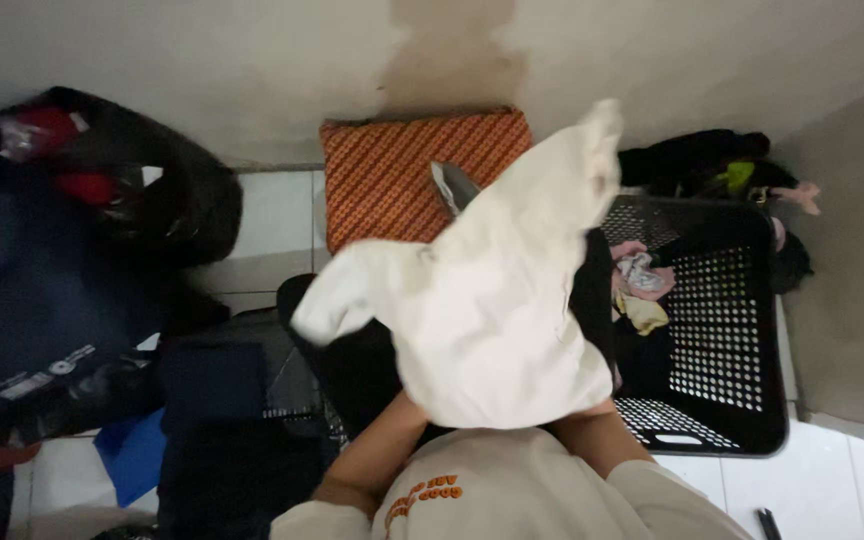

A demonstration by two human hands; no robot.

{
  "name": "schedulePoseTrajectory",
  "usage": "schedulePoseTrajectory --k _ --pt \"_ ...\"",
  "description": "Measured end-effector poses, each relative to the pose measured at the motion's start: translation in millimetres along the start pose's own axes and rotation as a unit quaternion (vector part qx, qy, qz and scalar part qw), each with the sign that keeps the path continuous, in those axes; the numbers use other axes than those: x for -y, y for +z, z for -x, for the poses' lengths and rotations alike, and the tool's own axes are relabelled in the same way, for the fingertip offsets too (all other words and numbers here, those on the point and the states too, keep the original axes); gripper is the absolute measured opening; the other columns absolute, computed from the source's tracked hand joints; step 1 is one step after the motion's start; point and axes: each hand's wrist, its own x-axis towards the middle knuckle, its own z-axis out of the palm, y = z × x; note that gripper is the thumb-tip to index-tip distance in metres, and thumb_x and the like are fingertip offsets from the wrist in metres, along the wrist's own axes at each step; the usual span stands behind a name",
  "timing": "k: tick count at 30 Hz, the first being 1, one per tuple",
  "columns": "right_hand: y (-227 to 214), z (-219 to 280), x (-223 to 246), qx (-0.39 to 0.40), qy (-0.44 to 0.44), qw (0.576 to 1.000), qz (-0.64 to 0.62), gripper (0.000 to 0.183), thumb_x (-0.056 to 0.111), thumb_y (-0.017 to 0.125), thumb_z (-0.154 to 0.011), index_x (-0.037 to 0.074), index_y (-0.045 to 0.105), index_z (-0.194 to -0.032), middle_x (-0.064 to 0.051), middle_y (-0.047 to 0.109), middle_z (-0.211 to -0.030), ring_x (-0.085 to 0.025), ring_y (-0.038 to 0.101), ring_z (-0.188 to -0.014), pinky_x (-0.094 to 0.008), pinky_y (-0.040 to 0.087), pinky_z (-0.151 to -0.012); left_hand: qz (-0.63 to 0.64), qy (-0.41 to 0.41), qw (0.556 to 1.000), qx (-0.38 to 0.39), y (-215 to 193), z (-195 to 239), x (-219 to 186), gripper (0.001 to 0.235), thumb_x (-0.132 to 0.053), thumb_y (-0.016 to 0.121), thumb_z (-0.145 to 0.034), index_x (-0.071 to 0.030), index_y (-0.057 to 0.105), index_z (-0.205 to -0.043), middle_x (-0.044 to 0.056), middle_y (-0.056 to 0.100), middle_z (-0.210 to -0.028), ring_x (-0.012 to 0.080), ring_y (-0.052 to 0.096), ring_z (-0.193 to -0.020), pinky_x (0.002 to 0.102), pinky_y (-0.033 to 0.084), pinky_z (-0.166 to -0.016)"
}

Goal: The person irons and folds a dark garment on a cushion, then retrieves a white t-shirt from a basket and irons it. They then take a light-colored pair of pants and examine the waistband before beginning to fold them.

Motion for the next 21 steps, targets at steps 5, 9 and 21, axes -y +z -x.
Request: schedulePoseTrajectory --k 5,9,21 --pt "6 3 -3 -0.032 -0.003 0.999 -0.037 0.021 0.009 0.057 -0.100 -0.002 0.064 -0.116 -0.018 0.068 -0.118 -0.031 0.067 -0.112 -0.045 0.052 -0.101 0.083 0.181 0.970 -0.140 -14 -36 -62 0.038 -0.043 0.065 -0.097 -0.006 0.070 -0.094 0.012 0.074 -0.105 0.0293 0.070 -0.099 0.040 0.053 -0.089" --pt "3 2 2 -0.062 -0.024 0.996 -0.056 0.022 0.010 0.057 -0.100 -0.002 0.064 -0.117 -0.018 0.068 -0.119 -0.031 0.067 -0.112 -0.046 0.052 -0.102 0.091 0.207 0.968 -0.111 -4 -38 -82 0.036 -0.041 0.066 -0.096 -0.005 0.070 -0.098 0.012 0.073 -0.107 0.0289 0.070 -0.100 0.040 0.053 -0.090" --pt "-1 45 22 0.054 -0.014 0.998 -0.043 0.025 0.012 0.056 -0.100 -0.003 0.063 -0.119 -0.020 0.068 -0.121 -0.033 0.067 -0.114 -0.047 0.052 -0.103 0.090 0.194 0.971 -0.103 1 -23 -77 0.034 -0.033 0.068 -0.094 -0.002 0.068 -0.108 0.013 0.073 -0.113 0.0276 0.069 -0.105 0.039 0.053 -0.094"
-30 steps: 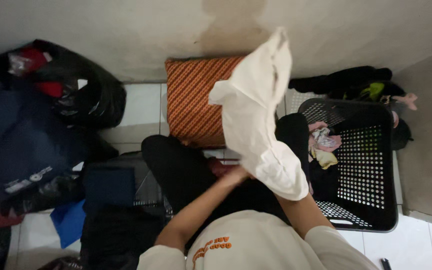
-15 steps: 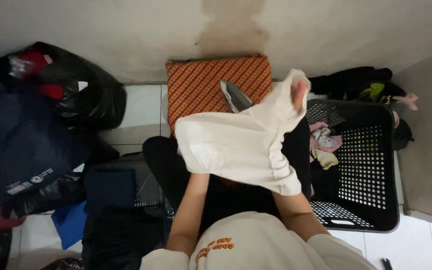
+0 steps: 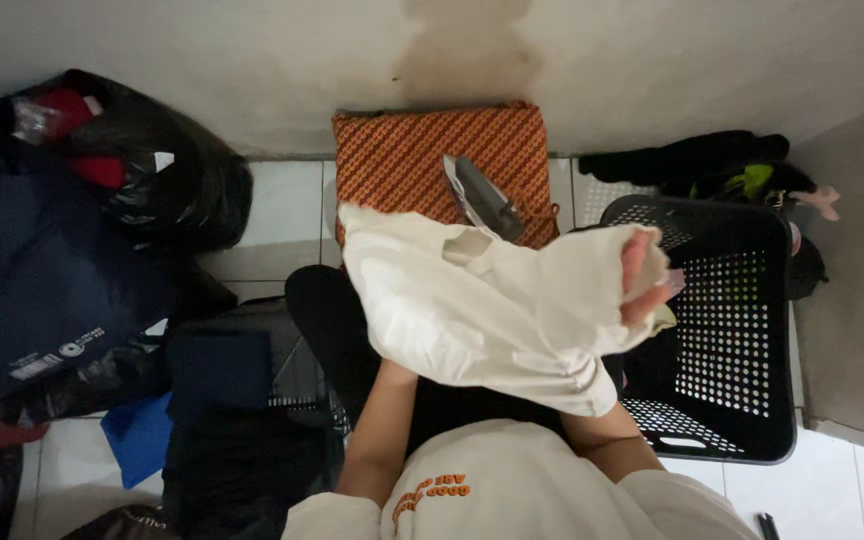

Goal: The person irons and folds a dark garment on a cushion, then retrieves a white t-shirt from a basket and irons it. They then take a light-colored pair of pants and examine the waistband before beginning to fold them.

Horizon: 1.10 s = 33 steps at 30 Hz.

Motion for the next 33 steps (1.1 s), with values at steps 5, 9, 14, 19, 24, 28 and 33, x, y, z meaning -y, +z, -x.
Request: schedulePoseTrajectory --k 5,9,14,19,24,28,33 --pt "5 7 1 0.069 0.082 0.994 -0.010 0.027 0.013 0.055 -0.101 -0.004 0.063 -0.120 -0.021 0.068 -0.122 -0.033 0.067 -0.115 -0.048 0.052 -0.104 -0.009 -0.003 1.000 0.021 4 -5 0 0.034 -0.030 0.069 -0.092 -0.001 0.068 -0.112 0.013 0.072 -0.116 0.0271 0.069 -0.107 0.039 0.053 -0.096" --pt "9 4 0 0.072 0.136 0.987 -0.046 0.028 0.014 0.055 -0.101 -0.004 0.063 -0.120 -0.021 0.068 -0.123 -0.034 0.067 -0.115 -0.049 0.052 -0.104 0.004 0.007 1.000 0.015 0 -9 -7 0.036 -0.027 0.069 -0.092 -0.001 0.067 -0.115 0.013 0.072 -0.118 0.0267 0.069 -0.108 0.038 0.053 -0.097" --pt "28 3 -8 0.091 0.230 0.958 -0.142 0.030 0.015 0.054 -0.101 -0.005 0.063 -0.121 -0.022 0.068 -0.124 -0.034 0.067 -0.116 -0.049 0.052 -0.105 0.010 -0.013 1.000 -0.003 -24 0 -20 0.038 -0.024 0.070 -0.090 0.000 0.066 -0.119 0.013 0.072 -0.121 0.0261 0.069 -0.110 0.038 0.053 -0.099" --pt "54 6 -14 0.112 0.323 0.900 -0.272 0.031 0.016 0.054 -0.101 -0.005 0.062 -0.122 -0.023 0.068 -0.125 -0.035 0.067 -0.117 -0.050 0.052 -0.106 0.011 -0.031 0.999 -0.018 -47 15 -29 0.041 -0.021 0.071 -0.089 0.001 0.066 -0.123 0.013 0.072 -0.124 0.0256 0.068 -0.112 0.038 0.053 -0.100" --pt "13 -5 -20 0.069 0.363 0.852 -0.369 0.033 0.017 0.053 -0.101 -0.006 0.062 -0.123 -0.023 0.068 -0.126 -0.035 0.067 -0.117 -0.051 0.052 -0.106 0.002 -0.061 0.998 -0.024 -71 18 -38 0.045 -0.018 0.072 -0.088 0.003 0.065 -0.127 0.013 0.071 -0.126 0.0251 0.068 -0.114 0.037 0.053 -0.102" --pt "-128 -41 -27 -0.067 0.343 0.920 -0.177 0.035 0.013 0.053 -0.100 -0.006 0.063 -0.128 -0.021 0.070 -0.126 -0.032 0.068 -0.116 -0.047 0.053 -0.106 -0.044 -0.167 0.985 0.002 -105 45 -48 0.048 -0.015 0.072 -0.087 0.003 0.065 -0.131 0.013 0.071 -0.129 0.0246 0.068 -0.116 0.037 0.053 -0.103" --pt "-253 -53 15 -0.054 0.323 0.944 -0.035 0.025 0.015 0.063 -0.113 -0.010 0.069 -0.114 -0.019 0.073 -0.104 -0.027 0.069 -0.083 -0.038 0.053 -0.063 -0.337 -0.133 0.931 -0.036 -157 65 -154 0.037 -0.011 0.071 -0.094 0.002 0.065 -0.127 0.011 0.070 -0.120 0.0194 0.065 -0.109 0.033 0.052 -0.096"
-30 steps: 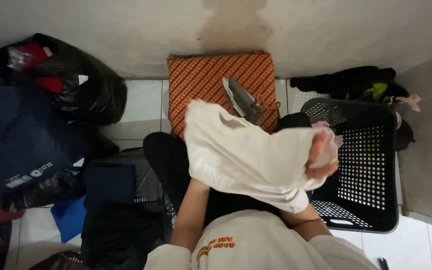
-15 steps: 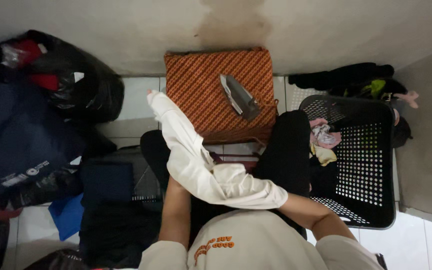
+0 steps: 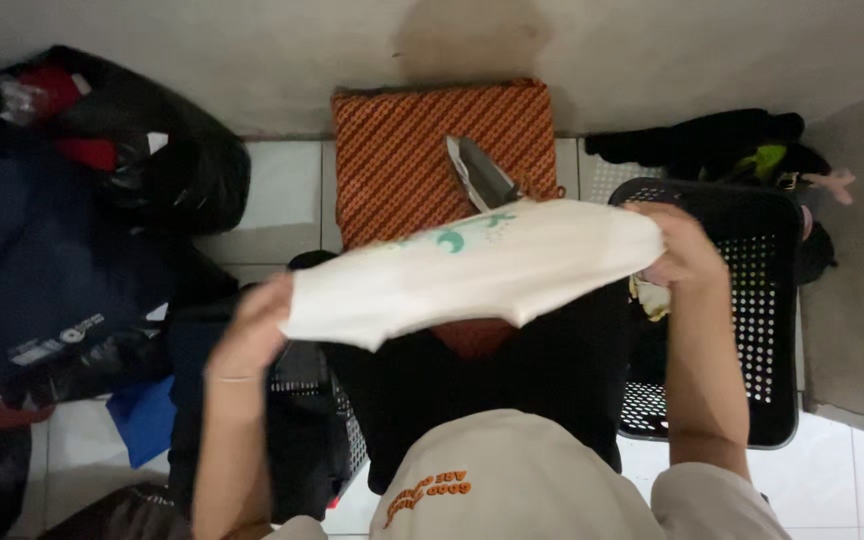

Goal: The person irons and folds a dark garment on a cushion, then retrieves a white t-shirt from a basket and irons it. They then take a light-colored pair of pants and examine the waistband before beginning to fold them.

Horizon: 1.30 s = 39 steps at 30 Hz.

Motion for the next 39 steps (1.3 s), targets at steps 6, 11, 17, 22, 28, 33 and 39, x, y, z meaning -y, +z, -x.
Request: schedulePoseTrajectory --k 6,11,17,22,28,33,39 --pt "112 -2 30 0.079 -0.151 0.983 0.063 0.043 0.014 0.065 -0.103 0.012 0.058 -0.146 -0.013 0.071 -0.112 -0.021 0.068 -0.104 -0.034 0.058 -0.089 -0.010 0.321 0.915 -0.244 -6 -28 -78 0.024 0.000 0.067 -0.107 -0.009 0.057 -0.126 0.001 0.055 -0.118 0.0106 0.053 -0.111 0.027 0.044 -0.102" --pt "164 1 55 -0.013 -0.447 0.870 0.209 0.040 0.011 0.067 -0.104 0.008 0.058 -0.142 -0.010 0.069 -0.118 -0.019 0.066 -0.108 -0.034 0.056 -0.095 -0.101 0.539 0.789 -0.277 53 17 -116 0.028 -0.003 0.065 -0.105 -0.013 0.062 -0.131 0.005 0.060 -0.119 0.0181 0.056 -0.111 0.032 0.046 -0.099" --pt "113 -76 -33 -0.060 -0.278 0.706 0.648 0.034 0.012 0.067 -0.101 0.006 0.063 -0.134 -0.010 0.071 -0.117 -0.019 0.066 -0.108 -0.034 0.054 -0.096 -0.655 -0.006 0.732 -0.189 -37 -28 10 0.033 -0.008 0.063 -0.100 -0.017 0.068 -0.131 0.011 0.069 -0.118 0.0276 0.064 -0.112 0.039 0.050 -0.098" --pt "60 -79 -130 0.123 0.021 0.658 0.742 0.030 0.014 0.066 -0.099 0.005 0.067 -0.128 -0.010 0.074 -0.116 -0.019 0.067 -0.109 -0.033 0.053 -0.097 -0.554 -0.051 0.829 -0.052 -125 -34 125 0.037 -0.009 0.064 -0.092 -0.016 0.073 -0.127 0.016 0.074 -0.118 0.0345 0.068 -0.113 0.043 0.052 -0.098" --pt "80 -38 -98 0.174 0.014 0.793 0.584 0.027 0.015 0.065 -0.097 0.003 0.072 -0.120 -0.009 0.076 -0.115 -0.019 0.068 -0.109 -0.033 0.051 -0.098 -0.461 0.176 0.826 -0.273 -88 -3 38 0.028 -0.003 0.069 -0.091 -0.006 0.071 -0.119 0.016 0.069 -0.111 0.0312 0.065 -0.101 0.038 0.050 -0.087" --pt "147 11 -52 0.238 0.017 0.853 0.464 0.028 0.011 0.067 -0.093 0.004 0.074 -0.119 -0.007 0.075 -0.115 -0.017 0.067 -0.109 -0.033 0.052 -0.098 -0.398 0.335 0.769 -0.373 -67 -14 -17 0.020 -0.001 0.069 -0.101 -0.003 0.069 -0.122 0.017 0.063 -0.117 0.0305 0.062 -0.107 0.037 0.050 -0.097" --pt "255 81 -63 0.466 0.036 0.824 0.321 0.058 0.005 0.070 -0.097 0.006 0.049 -0.151 -0.010 0.058 -0.137 -0.020 0.061 -0.124 -0.035 0.051 -0.110 -0.543 0.315 0.706 -0.330 -24 -50 -31 0.052 -0.009 0.078 -0.091 0.003 0.057 -0.137 0.028 0.054 -0.134 0.0412 0.050 -0.127 0.050 0.038 -0.111"
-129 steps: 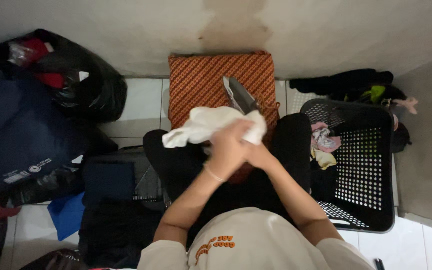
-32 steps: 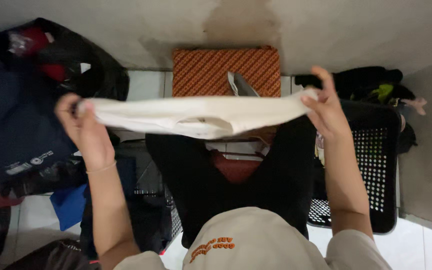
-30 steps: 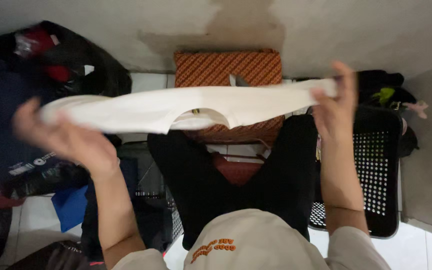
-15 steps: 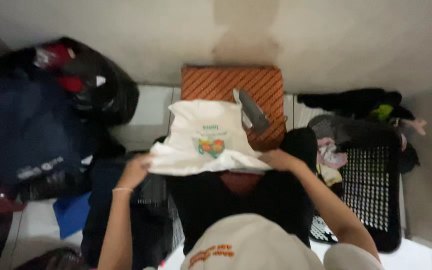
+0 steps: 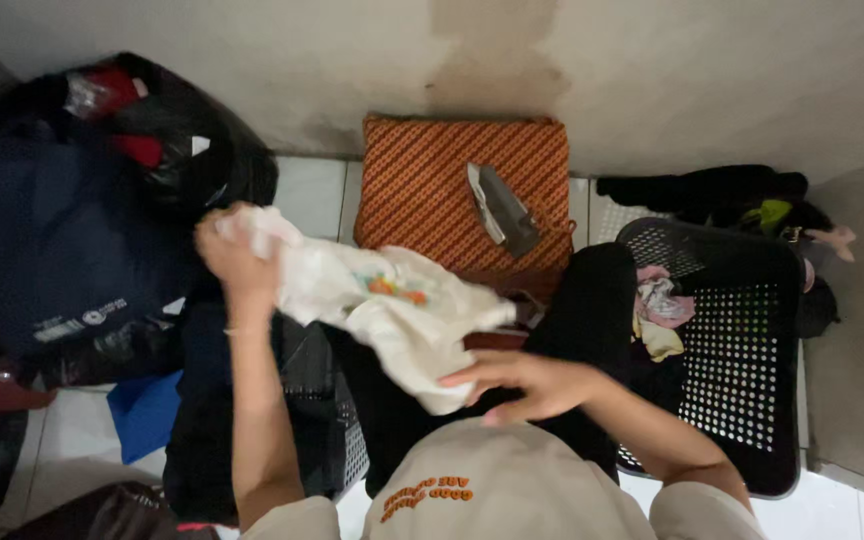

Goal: The person irons and folds a dark garment on a cushion, then retrieves a white t-shirt from a basket and irons it. They then take a light-colored pair of pants and examine the waistband before beginning to fold them.

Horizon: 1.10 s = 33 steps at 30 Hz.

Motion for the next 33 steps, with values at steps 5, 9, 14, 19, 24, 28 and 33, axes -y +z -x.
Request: schedulePoseTrajectory --k 5,9,14,19,24,28,33 --pt "4 -40 10 -0.118 -0.071 0.988 0.064 0.067 0.003 0.069 -0.097 0.004 0.044 -0.160 -0.014 0.056 -0.147 -0.022 0.064 -0.122 -0.037 0.050 -0.111 0.413 0.127 0.771 0.467 -5 44 -155 0.074 -0.023 0.077 -0.083 0.003 0.050 -0.146 0.020 0.061 -0.142 0.0315 0.057 -0.131 0.043 0.042 -0.107" --pt "-19 -40 12 -0.211 -0.149 0.963 0.073 0.076 0.003 0.071 -0.096 0.006 0.032 -0.161 -0.016 0.048 -0.153 -0.026 0.049 -0.143 -0.042 0.039 -0.119 0.134 -0.038 0.888 0.439 -15 27 -201 0.024 -0.020 0.073 -0.097 -0.010 0.075 -0.118 0.017 0.076 -0.099 0.0318 0.073 -0.090 0.040 0.054 -0.077" --pt "-53 -46 -21 -0.240 -0.133 0.942 0.195 0.076 0.017 0.082 -0.086 0.003 0.044 -0.150 -0.016 0.047 -0.152 -0.026 0.048 -0.140 -0.043 0.042 -0.115 0.288 0.015 0.939 0.187 -33 1 -198 0.016 -0.014 0.070 -0.095 -0.002 0.075 -0.105 0.013 0.077 -0.095 0.0242 0.076 -0.086 0.034 0.058 -0.076" --pt "-43 -61 -96 -0.238 0.050 0.933 0.265 0.056 0.029 0.079 -0.086 0.000 0.063 -0.130 -0.013 0.070 -0.114 -0.021 0.069 -0.102 -0.034 0.052 -0.091 0.355 -0.067 0.927 0.100 -50 -38 -204 0.016 -0.013 0.067 -0.102 0.000 0.074 -0.108 0.011 0.078 -0.094 0.0223 0.077 -0.087 0.033 0.061 -0.080" --pt "-72 -31 -114 -0.456 0.093 0.885 0.033 0.038 0.031 0.072 -0.093 -0.002 0.075 -0.112 -0.005 0.075 -0.087 -0.015 0.069 -0.074 -0.029 0.056 -0.068 0.150 0.114 0.978 -0.086 -57 -57 -223 0.043 -0.016 0.073 -0.103 0.001 0.055 -0.137 0.020 0.057 -0.140 0.0406 0.051 -0.131 0.049 0.042 -0.116" --pt "-83 -11 -84 -0.478 -0.015 0.862 -0.170 0.042 0.032 0.065 -0.102 -0.005 0.068 -0.120 -0.005 0.071 -0.099 -0.012 0.064 -0.085 -0.027 0.052 -0.073 0.211 0.180 0.953 0.122 -32 -21 -260 0.055 -0.030 0.081 -0.088 -0.009 0.056 -0.132 0.015 0.056 -0.128 0.0381 0.051 -0.126 0.052 0.041 -0.112" --pt "-70 -11 -36 -0.358 -0.051 0.927 -0.102 0.047 0.028 0.065 -0.098 -0.001 0.058 -0.134 -0.006 0.064 -0.121 -0.011 0.060 -0.108 -0.027 0.049 -0.092 0.259 0.139 0.922 0.252 21 8 -264 0.046 -0.010 0.073 -0.088 -0.006 0.063 -0.132 0.015 0.063 -0.117 0.0371 0.057 -0.116 0.046 0.048 -0.103"
